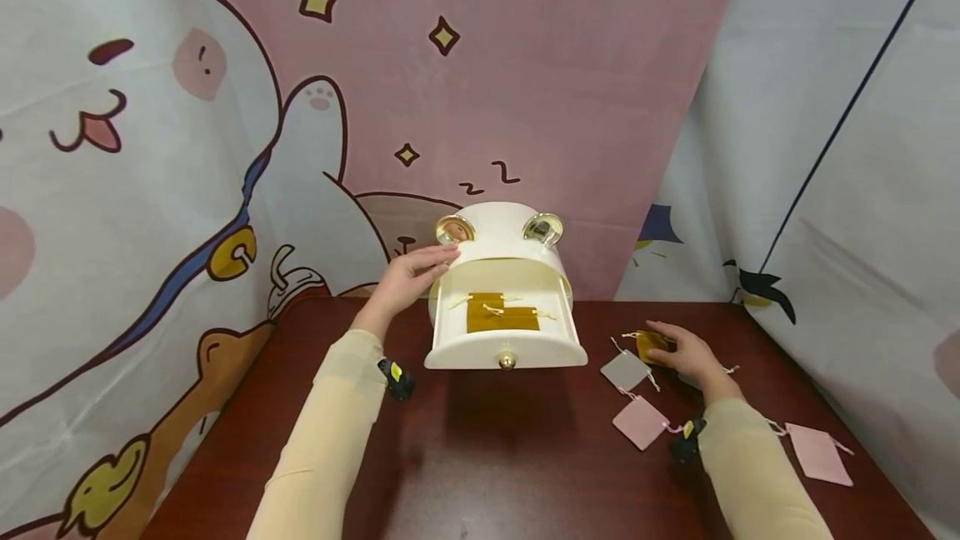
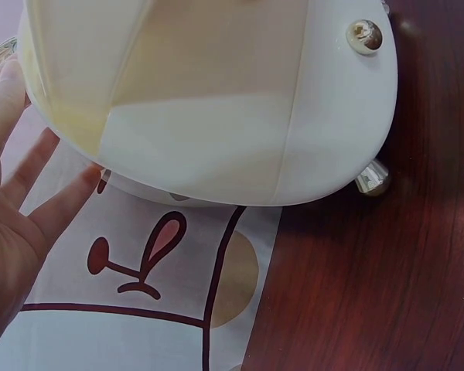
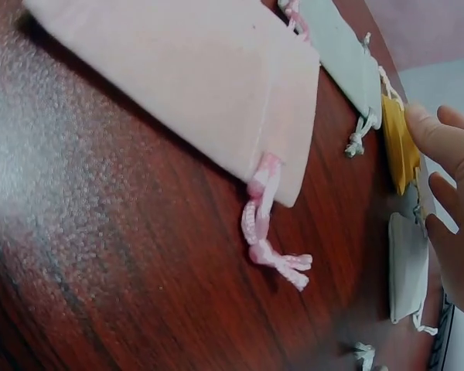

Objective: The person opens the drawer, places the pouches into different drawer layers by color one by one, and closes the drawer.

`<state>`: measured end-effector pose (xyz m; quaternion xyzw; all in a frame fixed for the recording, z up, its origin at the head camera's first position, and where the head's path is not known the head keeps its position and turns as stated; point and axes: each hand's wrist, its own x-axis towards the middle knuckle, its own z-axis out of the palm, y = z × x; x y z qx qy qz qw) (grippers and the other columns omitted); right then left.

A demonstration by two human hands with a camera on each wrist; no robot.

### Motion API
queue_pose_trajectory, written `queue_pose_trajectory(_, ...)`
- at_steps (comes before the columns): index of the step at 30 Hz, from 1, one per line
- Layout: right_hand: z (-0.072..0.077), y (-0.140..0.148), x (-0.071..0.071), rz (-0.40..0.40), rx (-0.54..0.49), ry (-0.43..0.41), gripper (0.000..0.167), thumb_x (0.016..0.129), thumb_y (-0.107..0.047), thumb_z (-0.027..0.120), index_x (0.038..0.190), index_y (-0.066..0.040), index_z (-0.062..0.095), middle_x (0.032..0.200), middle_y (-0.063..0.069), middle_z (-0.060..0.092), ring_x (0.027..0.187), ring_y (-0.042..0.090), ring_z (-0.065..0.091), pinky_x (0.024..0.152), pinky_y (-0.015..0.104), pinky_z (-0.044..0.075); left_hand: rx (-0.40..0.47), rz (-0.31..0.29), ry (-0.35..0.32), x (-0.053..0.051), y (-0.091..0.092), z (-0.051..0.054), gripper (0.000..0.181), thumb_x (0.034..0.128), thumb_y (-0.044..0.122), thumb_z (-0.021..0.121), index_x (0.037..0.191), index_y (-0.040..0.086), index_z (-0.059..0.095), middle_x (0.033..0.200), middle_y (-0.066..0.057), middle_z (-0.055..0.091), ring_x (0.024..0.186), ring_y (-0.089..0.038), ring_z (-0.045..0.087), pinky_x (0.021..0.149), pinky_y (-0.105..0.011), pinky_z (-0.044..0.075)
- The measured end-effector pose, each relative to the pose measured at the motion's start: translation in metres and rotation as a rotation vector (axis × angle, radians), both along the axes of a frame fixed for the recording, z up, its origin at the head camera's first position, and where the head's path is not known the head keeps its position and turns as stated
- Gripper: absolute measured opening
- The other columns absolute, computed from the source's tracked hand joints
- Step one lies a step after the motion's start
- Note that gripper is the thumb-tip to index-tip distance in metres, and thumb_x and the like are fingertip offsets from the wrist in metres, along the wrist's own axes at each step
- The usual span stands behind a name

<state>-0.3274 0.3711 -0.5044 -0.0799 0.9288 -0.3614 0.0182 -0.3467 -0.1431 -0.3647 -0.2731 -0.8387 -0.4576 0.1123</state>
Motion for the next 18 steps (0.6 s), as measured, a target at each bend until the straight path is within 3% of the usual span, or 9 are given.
queue_pose_trajectory(7, -0.005, 0.003, -0.003, -0.010, 0.035, -0.011, 0.063, 0.094, -0.017, 0.069, 0.148, 0.001, 0.042, 0.147, 0.034, 0.036, 0.132, 0.053, 0.033, 0.107, 0.070, 0.024, 0.004, -0.001, 0.006, 0.000, 0.000, 0.000, 0.031, 0.0982, 0.016, 0.064, 0.129, 0.015, 0.069, 0.140, 0.000, 0.058, 0.134, -0.019, 0.047, 0.108, -0.041, 0.042)
queue_pose_trajectory(18, -0.016, 0.005, -0.006, 0.010, 0.127, 0.061, 0.059, 0.095, -0.015, 0.067, 0.145, 0.004, 0.043, 0.147, 0.036, 0.035, 0.131, 0.056, 0.034, 0.104, 0.071, 0.026, 0.000, 0.001, 0.013, -0.001, 0.000, -0.001, 0.032, 0.0981, 0.017, 0.064, 0.129, 0.014, 0.069, 0.140, -0.001, 0.058, 0.134, -0.019, 0.047, 0.108, -0.041, 0.042)
